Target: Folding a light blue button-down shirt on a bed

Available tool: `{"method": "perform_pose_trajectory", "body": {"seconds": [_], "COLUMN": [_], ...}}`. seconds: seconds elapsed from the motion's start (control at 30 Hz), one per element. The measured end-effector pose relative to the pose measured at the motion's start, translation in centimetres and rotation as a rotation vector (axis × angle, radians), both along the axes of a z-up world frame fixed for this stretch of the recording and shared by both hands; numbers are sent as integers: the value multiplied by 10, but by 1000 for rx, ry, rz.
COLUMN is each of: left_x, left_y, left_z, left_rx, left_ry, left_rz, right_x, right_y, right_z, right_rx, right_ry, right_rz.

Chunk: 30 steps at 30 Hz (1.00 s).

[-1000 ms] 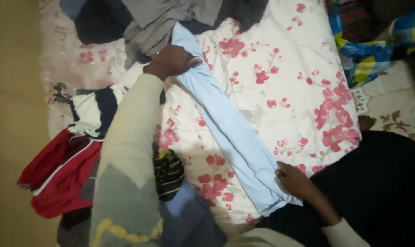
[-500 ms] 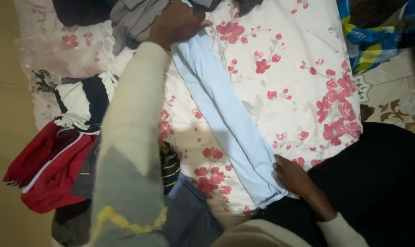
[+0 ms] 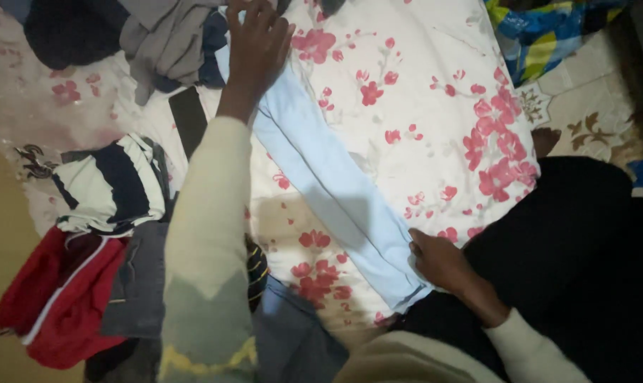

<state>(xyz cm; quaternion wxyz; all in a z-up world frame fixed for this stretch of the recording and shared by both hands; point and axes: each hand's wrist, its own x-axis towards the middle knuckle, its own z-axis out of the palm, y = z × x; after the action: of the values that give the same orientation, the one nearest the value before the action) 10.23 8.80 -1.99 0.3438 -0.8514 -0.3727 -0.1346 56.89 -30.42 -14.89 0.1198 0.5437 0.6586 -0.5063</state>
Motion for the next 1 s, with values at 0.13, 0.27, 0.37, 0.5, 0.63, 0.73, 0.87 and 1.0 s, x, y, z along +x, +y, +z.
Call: {"method": "perform_pose_trajectory", "body": {"seconds": [0.13,0.27,0.37,0.5,0.63,0.73,0.87,1.0], "left_x": [-7,-33,-39,-44,-33,-23,-32,-20], "left_y": [-45,-98,-118,-111,-96,-79,-49,-49], "left_z": [40,55,56,36,5,-35,-85,-54], "left_rx": [-195,-509,-668,-618,-595,-612,-664,-696], "left_ry": [-47,242,197,162,180,291,397,366], "left_rz": [-220,-268,-245,-248,-335,-173,24,86], "right_x": [6,6,-3,-18,-50,-64,-52,-44], "right_y": [-13,-6,6,3,-38,-52,-40,-35], "right_z": [-16,-8,36,93,83,64,71,66], "right_rx": [52,57,94,474,914,870,804,931], "right_ry": [56,22,-57,49,304,264,271,157], "right_rz": [39,80,32,-136,-30,9,-54,-38]}}
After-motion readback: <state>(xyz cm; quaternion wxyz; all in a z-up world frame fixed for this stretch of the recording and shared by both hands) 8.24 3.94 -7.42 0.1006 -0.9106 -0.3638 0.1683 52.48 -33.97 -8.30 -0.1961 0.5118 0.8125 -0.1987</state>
